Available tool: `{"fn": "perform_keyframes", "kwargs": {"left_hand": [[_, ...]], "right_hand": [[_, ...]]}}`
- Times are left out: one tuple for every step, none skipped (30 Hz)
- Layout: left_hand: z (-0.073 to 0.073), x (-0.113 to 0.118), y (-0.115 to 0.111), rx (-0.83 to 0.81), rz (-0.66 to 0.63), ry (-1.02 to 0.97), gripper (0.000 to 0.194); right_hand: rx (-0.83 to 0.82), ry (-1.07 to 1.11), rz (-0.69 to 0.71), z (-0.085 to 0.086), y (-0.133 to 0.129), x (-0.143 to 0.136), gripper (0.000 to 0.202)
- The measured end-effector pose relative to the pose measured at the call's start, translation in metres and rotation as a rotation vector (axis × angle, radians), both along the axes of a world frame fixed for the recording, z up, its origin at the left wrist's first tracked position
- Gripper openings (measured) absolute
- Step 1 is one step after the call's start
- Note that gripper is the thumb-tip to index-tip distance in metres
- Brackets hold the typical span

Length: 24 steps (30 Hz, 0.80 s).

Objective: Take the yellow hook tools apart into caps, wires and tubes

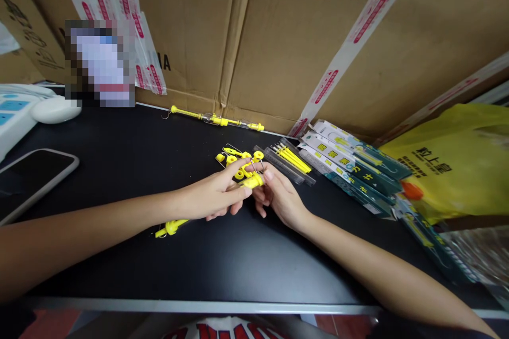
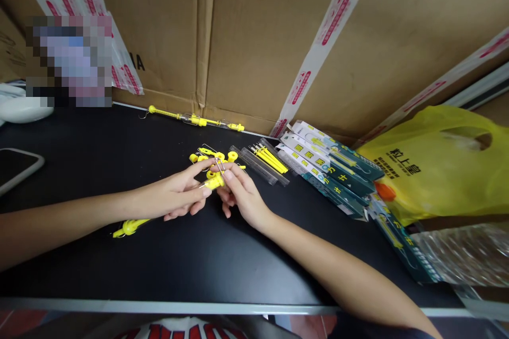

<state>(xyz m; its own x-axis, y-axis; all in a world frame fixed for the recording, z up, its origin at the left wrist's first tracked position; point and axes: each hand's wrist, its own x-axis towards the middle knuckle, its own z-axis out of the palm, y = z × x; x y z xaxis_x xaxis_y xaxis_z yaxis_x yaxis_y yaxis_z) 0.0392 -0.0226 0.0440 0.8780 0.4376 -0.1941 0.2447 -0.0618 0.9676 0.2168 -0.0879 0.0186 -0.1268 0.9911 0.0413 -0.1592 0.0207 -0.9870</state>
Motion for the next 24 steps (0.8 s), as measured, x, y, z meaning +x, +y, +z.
{"fn": "perform_keyframes", "kwargs": {"left_hand": [[0.001, 0.000, 0.000, -0.004, 0.001, -0.005, 0.065], [0.002, -0.001, 0.001, -0.009, 0.000, -0.011, 0.064], [0.003, -0.001, 0.002, -0.011, -0.002, -0.017, 0.063], [0.003, -0.001, 0.003, -0.008, -0.002, -0.024, 0.060], [0.003, -0.001, 0.005, -0.002, 0.000, -0.030, 0.056], [0.003, -0.001, 0.008, 0.005, 0.009, -0.037, 0.051], [0.003, -0.001, 0.012, 0.013, 0.030, -0.044, 0.046], [0.004, -0.001, 0.017, 0.024, 0.060, -0.050, 0.039], [0.005, 0.000, 0.022, 0.033, 0.110, -0.056, 0.032], [0.008, -0.001, 0.027, 0.041, 0.166, -0.058, 0.026], [0.011, -0.001, 0.033, 0.051, 0.209, -0.068, 0.022], [0.016, -0.002, 0.038, 0.066, 0.253, -0.077, 0.019], [0.021, -0.004, 0.043, 0.076, 0.280, -0.084, 0.018], [0.026, -0.006, 0.047, 0.084, 0.303, -0.086, 0.017], [0.030, -0.008, 0.051, 0.088, 0.322, -0.086, 0.016], [0.034, -0.010, 0.053, 0.087, 0.334, -0.088, 0.015], [0.038, -0.011, 0.055, 0.087, 0.346, -0.095, 0.015], [0.040, -0.013, 0.057, 0.089, 0.352, -0.107, 0.015], [0.041, -0.015, 0.057, 0.092, 0.352, -0.122, 0.015], [0.042, -0.016, 0.058, 0.096, 0.346, -0.139, 0.015], [0.042, -0.016, 0.058, 0.097, 0.334, -0.152, 0.015], [0.042, -0.017, 0.057, 0.095, 0.318, -0.160, 0.016], [0.041, -0.017, 0.057, 0.088, 0.302, -0.165, 0.017], [0.039, -0.016, 0.057, 0.079, 0.288, -0.168, 0.018]], "right_hand": [[-0.001, 0.009, -0.015, 0.000, 0.001, 0.001, 0.031], [0.000, 0.018, -0.026, 0.001, 0.002, 0.002, 0.031], [0.003, 0.025, -0.034, 0.001, 0.003, 0.002, 0.030], [0.007, 0.029, -0.040, 0.001, 0.004, 0.003, 0.030], [0.010, 0.028, -0.048, 0.001, 0.004, 0.003, 0.030], [0.010, 0.025, -0.060, 0.001, 0.005, 0.004, 0.031], [0.009, 0.017, -0.076, 0.001, 0.006, 0.005, 0.031], [0.009, 0.001, -0.093, 0.002, 0.006, 0.006, 0.031], [0.015, -0.025, -0.111, 0.002, 0.007, 0.007, 0.031], [0.032, -0.067, -0.132, 0.003, 0.008, 0.008, 0.031], [0.062, -0.132, -0.156, 0.004, 0.009, 0.009, 0.031], [0.110, -0.226, -0.187, 0.006, 0.010, 0.011, 0.031], [0.174, -0.353, -0.221, 0.007, 0.011, 0.011, 0.031], [0.251, -0.504, -0.252, 0.010, 0.012, 0.012, 0.030], [0.336, -0.667, -0.267, 0.012, 0.013, 0.011, 0.030], [0.418, -0.830, -0.262, 0.014, 0.014, 0.009, 0.029], [0.487, -0.983, -0.235, 0.016, 0.015, 0.006, 0.029], [0.537, -1.118, -0.197, 0.018, 0.016, 0.001, 0.030], [0.570, -1.234, -0.153, 0.019, 0.018, -0.005, 0.030], [0.590, -1.335, -0.118, 0.019, 0.020, -0.012, 0.030], [0.608, -1.426, -0.094, 0.019, 0.023, -0.019, 0.030], [0.631, -1.505, -0.080, 0.018, 0.026, -0.027, 0.031], [0.658, -1.567, -0.070, 0.017, 0.031, -0.034, 0.031], [0.685, -1.615, -0.058, 0.015, 0.035, -0.040, 0.032]]}}
